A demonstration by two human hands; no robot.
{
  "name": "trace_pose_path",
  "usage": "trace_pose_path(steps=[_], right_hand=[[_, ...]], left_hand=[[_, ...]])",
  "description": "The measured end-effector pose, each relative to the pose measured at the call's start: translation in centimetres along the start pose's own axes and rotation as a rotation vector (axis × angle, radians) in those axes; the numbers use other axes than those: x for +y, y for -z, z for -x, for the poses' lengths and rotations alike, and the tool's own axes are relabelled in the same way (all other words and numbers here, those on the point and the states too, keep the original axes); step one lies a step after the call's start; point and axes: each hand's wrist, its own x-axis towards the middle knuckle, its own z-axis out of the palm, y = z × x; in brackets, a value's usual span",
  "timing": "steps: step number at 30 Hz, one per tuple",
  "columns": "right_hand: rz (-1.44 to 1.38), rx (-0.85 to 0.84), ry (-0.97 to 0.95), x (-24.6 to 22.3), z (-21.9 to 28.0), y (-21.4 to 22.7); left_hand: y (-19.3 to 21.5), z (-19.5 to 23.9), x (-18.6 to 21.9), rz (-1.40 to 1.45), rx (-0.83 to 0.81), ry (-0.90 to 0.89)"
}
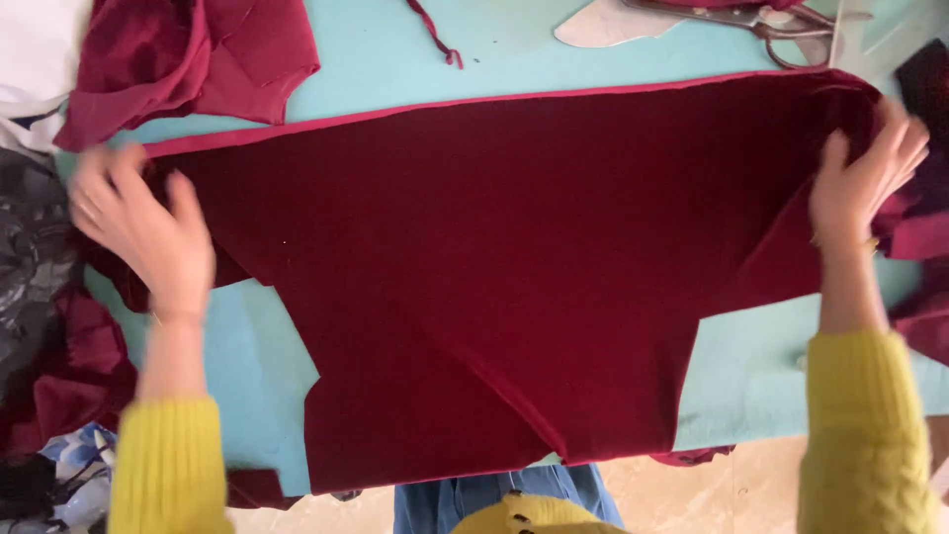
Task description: Measuring, marking, and cutting pattern pieces from velvet fabric using tailor scissors and a ruler.
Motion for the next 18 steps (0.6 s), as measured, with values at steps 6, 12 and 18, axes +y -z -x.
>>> trace_pose_path(steps=[6,12,18], right_hand=[[-0.106,-0.13,-0.215,-7.0,18.6,6.9],[-0.063,-0.394,-0.652,-16.5,35.2,13.1],[-0.109,-0.396,-0.649,-21.0,35.7,13.2]], left_hand=[[8.4,19.5,7.3,0.101,-0.234,0.24],[12.3,34.6,8.7,-0.078,-0.215,0.409],[13.9,34.2,8.9,0.149,-0.327,0.42]])
